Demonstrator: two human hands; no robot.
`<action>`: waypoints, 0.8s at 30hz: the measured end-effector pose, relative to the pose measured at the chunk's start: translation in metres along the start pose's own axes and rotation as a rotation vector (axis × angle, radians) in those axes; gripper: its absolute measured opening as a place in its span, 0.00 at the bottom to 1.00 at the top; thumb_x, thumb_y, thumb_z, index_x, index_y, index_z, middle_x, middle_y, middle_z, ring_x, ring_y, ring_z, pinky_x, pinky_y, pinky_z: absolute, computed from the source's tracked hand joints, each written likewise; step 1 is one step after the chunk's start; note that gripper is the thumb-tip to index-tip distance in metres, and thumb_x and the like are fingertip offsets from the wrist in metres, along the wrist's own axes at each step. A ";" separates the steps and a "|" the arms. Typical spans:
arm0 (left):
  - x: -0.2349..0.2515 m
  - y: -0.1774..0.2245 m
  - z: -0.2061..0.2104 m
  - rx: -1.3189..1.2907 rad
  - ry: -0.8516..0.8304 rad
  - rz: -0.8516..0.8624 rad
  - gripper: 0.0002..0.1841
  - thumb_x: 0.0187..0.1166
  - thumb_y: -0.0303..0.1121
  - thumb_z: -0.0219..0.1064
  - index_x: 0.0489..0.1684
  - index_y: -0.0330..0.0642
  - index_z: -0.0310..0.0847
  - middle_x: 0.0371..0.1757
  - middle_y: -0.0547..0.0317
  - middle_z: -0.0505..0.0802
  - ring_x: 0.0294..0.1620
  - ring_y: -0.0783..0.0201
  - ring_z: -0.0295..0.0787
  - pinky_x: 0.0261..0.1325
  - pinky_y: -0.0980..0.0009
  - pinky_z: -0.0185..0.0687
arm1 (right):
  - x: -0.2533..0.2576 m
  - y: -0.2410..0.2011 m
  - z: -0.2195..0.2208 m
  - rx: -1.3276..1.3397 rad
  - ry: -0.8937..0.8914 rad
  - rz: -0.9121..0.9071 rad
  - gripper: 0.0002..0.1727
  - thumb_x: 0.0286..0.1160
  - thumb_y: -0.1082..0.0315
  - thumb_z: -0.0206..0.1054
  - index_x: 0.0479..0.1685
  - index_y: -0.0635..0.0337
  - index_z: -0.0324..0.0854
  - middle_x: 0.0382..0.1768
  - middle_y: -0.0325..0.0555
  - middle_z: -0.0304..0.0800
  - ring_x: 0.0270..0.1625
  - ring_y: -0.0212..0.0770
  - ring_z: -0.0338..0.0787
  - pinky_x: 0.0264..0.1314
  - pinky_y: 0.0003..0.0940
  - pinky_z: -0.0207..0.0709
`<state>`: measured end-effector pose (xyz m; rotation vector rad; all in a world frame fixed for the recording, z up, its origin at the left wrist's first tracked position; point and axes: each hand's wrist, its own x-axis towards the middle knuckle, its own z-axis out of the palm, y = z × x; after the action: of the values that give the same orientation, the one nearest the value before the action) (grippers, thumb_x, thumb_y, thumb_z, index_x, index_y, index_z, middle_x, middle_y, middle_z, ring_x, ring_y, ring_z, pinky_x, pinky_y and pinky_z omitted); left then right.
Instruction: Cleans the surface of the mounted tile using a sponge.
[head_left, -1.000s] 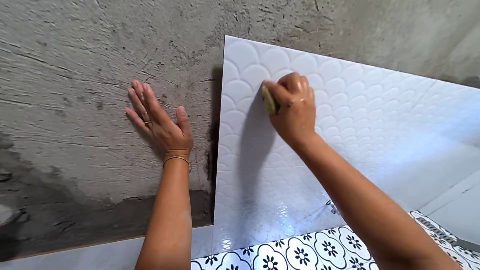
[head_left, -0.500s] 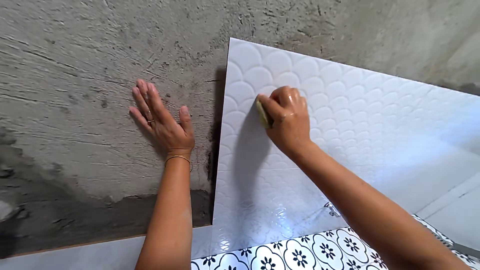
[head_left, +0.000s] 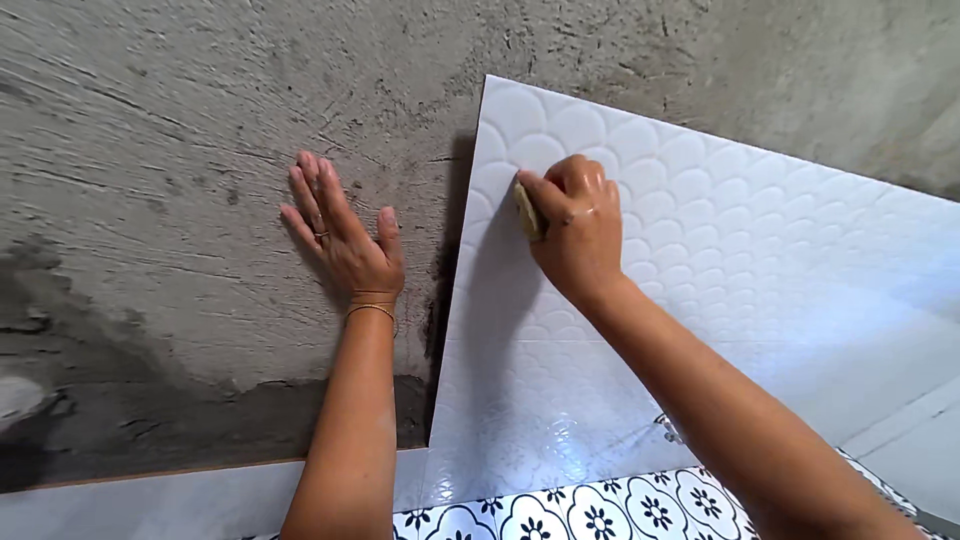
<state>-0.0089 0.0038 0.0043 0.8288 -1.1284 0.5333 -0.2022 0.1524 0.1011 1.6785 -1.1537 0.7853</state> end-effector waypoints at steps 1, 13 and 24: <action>0.000 0.000 0.000 0.002 0.001 -0.002 0.41 0.89 0.59 0.41 0.91 0.30 0.52 0.89 0.36 0.66 0.94 0.41 0.52 0.91 0.38 0.32 | -0.003 -0.003 0.002 0.000 -0.007 -0.030 0.20 0.71 0.74 0.66 0.61 0.56 0.91 0.47 0.61 0.89 0.51 0.62 0.88 0.45 0.54 0.76; 0.001 0.000 -0.001 -0.033 0.011 0.005 0.41 0.89 0.57 0.43 0.90 0.29 0.54 0.88 0.34 0.68 0.93 0.40 0.54 0.91 0.37 0.33 | -0.007 -0.006 0.003 -0.021 -0.053 -0.078 0.22 0.69 0.76 0.67 0.63 0.54 0.91 0.47 0.60 0.89 0.51 0.62 0.88 0.44 0.54 0.76; 0.001 0.000 -0.001 -0.019 0.003 -0.002 0.42 0.89 0.60 0.42 0.90 0.29 0.54 0.89 0.35 0.68 0.93 0.42 0.54 0.91 0.38 0.32 | -0.006 -0.006 0.002 -0.037 -0.033 -0.037 0.21 0.67 0.76 0.67 0.61 0.57 0.91 0.47 0.61 0.88 0.51 0.63 0.87 0.44 0.55 0.75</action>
<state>-0.0084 0.0049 0.0050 0.8121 -1.1287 0.5209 -0.1990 0.1536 0.0934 1.6830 -1.1504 0.7117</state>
